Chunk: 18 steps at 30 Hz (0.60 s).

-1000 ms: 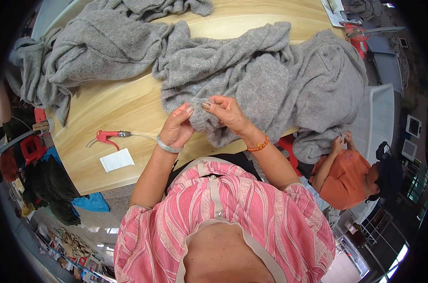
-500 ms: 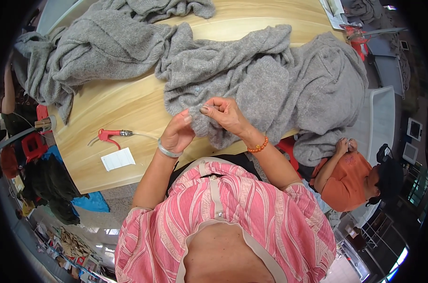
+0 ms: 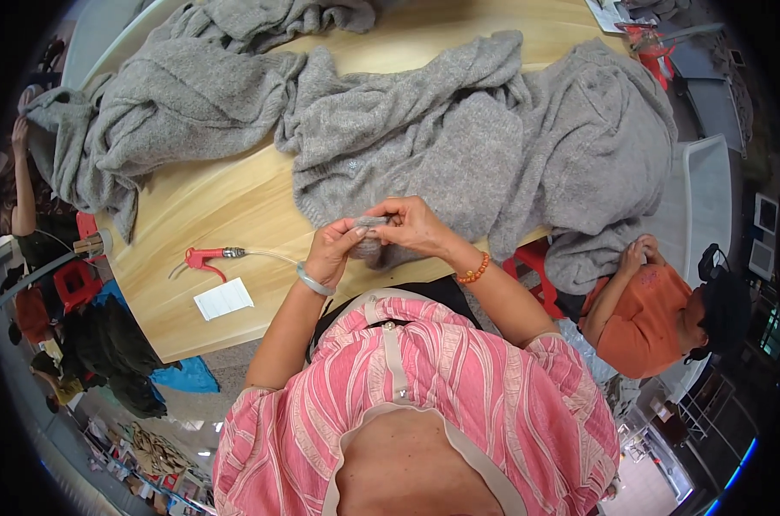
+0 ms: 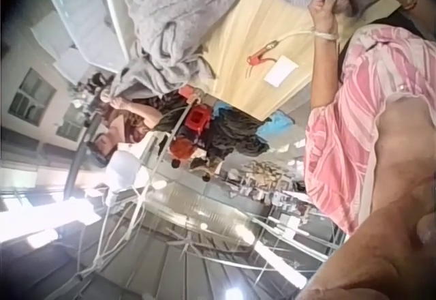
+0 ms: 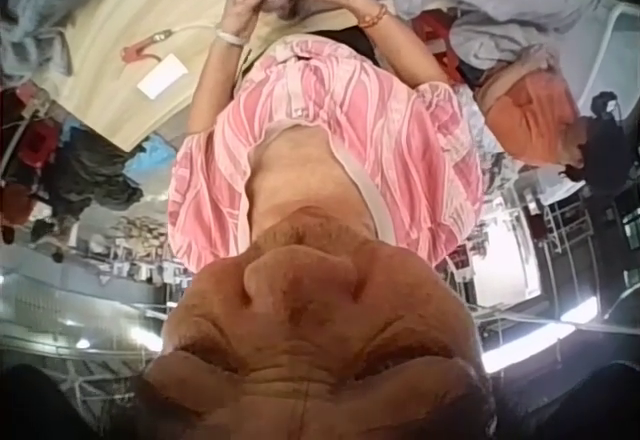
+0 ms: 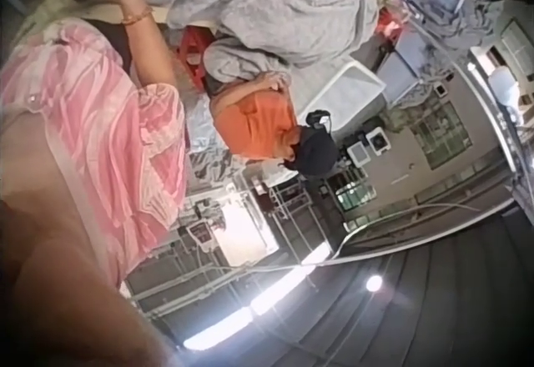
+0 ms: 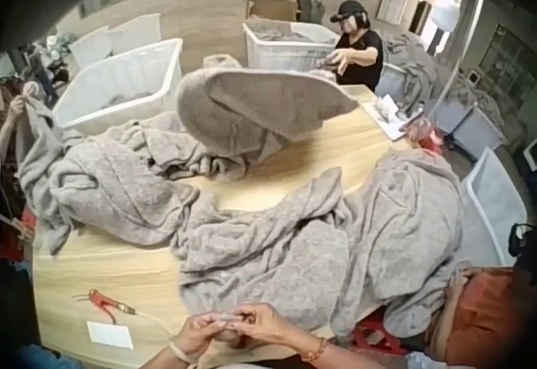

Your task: Trimming loose threads from a large grey knit garment on a factory work table.

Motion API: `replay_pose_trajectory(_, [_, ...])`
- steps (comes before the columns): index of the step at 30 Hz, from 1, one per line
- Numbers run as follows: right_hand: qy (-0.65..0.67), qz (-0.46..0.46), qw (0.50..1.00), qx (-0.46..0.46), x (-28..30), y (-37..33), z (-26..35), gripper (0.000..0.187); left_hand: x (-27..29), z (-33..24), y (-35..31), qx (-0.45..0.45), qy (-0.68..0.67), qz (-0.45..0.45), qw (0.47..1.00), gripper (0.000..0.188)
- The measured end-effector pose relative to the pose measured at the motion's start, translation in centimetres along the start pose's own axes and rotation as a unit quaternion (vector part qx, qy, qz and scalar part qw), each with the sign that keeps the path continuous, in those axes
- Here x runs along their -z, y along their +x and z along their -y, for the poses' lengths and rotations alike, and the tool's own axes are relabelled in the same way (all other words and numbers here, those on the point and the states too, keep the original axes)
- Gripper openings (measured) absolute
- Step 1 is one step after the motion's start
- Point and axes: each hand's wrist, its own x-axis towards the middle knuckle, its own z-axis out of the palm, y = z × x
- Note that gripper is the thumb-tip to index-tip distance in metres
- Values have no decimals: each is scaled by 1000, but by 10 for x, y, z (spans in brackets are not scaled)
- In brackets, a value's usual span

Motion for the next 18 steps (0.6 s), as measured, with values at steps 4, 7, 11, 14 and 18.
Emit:
replay_pose_trajectory(4, [-5, -4, 1000, 0, -3, -1, -6, 25, 1, 5, 1, -7, 32, -75, 997, 13])
replay_pose_trajectory(7, [-57, -36, 998, 1, -4, 0, -6, 23, 2, 12, 2, -92, 191, -132, 968, 10])
replay_pose_trajectory(11, [-59, -112, 992, 16, -10, 1, -21, 20, -5, 15, 2, -168, 289, -166, 928, 10])
replay_pose_trajectory(14, [-35, -140, 989, 14, -15, 6, -28, 19, 1, 22, 8, -196, 300, -188, 915, 10])
replay_pose_trajectory(18, [33, -186, 982, 20, -21, 10, -31, 19, -1, 12, 12, -337, 497, -185, 778, 7])
